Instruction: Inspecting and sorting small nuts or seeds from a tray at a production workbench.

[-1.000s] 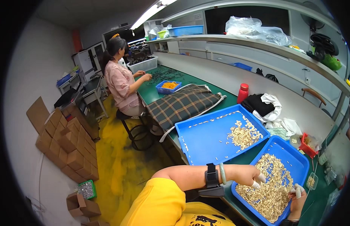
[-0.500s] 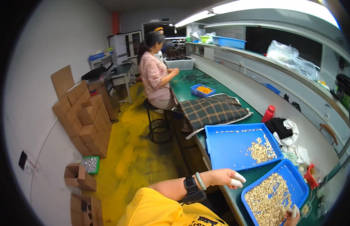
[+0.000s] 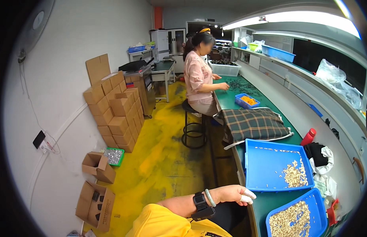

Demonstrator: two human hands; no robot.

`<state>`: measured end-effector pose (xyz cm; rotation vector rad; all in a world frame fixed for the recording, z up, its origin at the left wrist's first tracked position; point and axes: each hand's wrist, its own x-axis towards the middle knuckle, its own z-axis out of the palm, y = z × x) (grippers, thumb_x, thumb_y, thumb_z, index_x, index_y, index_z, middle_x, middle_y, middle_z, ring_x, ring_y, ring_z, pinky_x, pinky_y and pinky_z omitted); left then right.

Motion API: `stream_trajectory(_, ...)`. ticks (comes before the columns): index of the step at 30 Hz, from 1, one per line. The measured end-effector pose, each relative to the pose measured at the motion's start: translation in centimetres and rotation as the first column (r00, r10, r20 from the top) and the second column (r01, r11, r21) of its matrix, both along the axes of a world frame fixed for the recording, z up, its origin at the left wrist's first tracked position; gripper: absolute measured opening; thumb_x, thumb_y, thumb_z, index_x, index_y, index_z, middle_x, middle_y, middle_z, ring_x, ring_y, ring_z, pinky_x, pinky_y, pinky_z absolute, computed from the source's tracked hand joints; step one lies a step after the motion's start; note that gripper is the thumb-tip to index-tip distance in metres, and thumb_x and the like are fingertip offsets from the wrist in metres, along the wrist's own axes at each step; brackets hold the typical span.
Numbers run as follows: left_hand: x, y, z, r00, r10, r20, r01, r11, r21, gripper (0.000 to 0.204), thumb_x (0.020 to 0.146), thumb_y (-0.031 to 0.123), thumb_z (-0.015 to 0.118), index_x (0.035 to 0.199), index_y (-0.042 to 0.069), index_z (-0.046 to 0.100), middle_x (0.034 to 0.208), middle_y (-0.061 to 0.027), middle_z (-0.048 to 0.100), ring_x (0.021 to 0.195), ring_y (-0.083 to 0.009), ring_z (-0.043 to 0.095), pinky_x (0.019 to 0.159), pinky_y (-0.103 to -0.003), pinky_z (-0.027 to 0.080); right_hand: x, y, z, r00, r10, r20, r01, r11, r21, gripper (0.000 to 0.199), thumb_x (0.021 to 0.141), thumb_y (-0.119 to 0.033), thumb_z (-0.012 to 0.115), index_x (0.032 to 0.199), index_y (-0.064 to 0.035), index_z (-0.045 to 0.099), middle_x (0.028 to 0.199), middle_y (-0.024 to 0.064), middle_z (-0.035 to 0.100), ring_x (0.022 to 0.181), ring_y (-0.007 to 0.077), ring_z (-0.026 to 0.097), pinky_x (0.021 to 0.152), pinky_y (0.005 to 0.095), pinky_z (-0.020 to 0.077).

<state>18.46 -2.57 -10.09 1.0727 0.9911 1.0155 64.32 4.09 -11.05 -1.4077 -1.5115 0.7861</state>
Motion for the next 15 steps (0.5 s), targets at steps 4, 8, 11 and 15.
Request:
stream_trajectory(4,-2.5,0.5,0.4,1.0,0.003,-0.009,-0.004,0.999,-0.032,0.034,0.083,0.016,0.052,0.114,0.003,0.049,0.098,-0.0048,0.058,0.084,-0.0102,0.053,0.075,-0.022,0.044,-0.7,0.2,0.7,0.849,-0.164,-0.503,0.027,0.963,-0.269,0.034,0.079,-0.012,0.05,0.108,0.0042,0.048,0.099,0.0145,0.056,0.088,0.0225,0.053,0.07,0.0334,0.0447)
stream_trajectory(8,-5.1,1.0,0.3,0.998,0.061,0.012,-0.061,0.998,0.003,0.035,0.083,0.017,0.053,0.115,0.004,0.048,0.097,-0.0043,0.058,0.081,-0.0097,0.053,0.074,-0.022,0.044,-0.7,0.2,1.1,0.976,0.038,0.216,-0.035,0.999,-0.015,0.034,0.075,-0.008,0.055,0.107,0.0037,0.05,0.102,0.0164,0.055,0.09,0.0231,0.053,0.072,0.0329,0.0442)
stream_trajectory(11,-7.6,0.9,0.0,0.992,0.113,0.062,-0.116,0.992,0.042,0.036,0.083,0.017,0.053,0.116,0.004,0.048,0.096,-0.0038,0.059,0.078,-0.0094,0.053,0.072,-0.022,0.045,0.4,-0.7,1.5,0.873,0.176,0.454,-0.246,0.964,0.099,0.035,0.077,-0.016,0.057,0.106,0.0014,0.052,0.105,0.0177,0.053,0.089,0.0261,0.053,0.078,0.0335,0.0421)
stream_trajectory(15,-11.2,-0.6,-1.4,0.952,0.267,0.151,-0.272,0.962,0.012,0.038,0.083,0.017,0.053,0.118,0.005,0.046,0.101,-0.0042,0.058,0.083,-0.0113,0.054,0.075,-0.023,0.045,-7.3,-2.0,7.9,0.932,0.004,-0.362,-0.142,0.924,-0.356,0.035,0.077,-0.021,0.06,0.108,-0.0056,0.053,0.108,0.0135,0.053,0.096,0.0248,0.051,0.09,0.0362,0.0334)
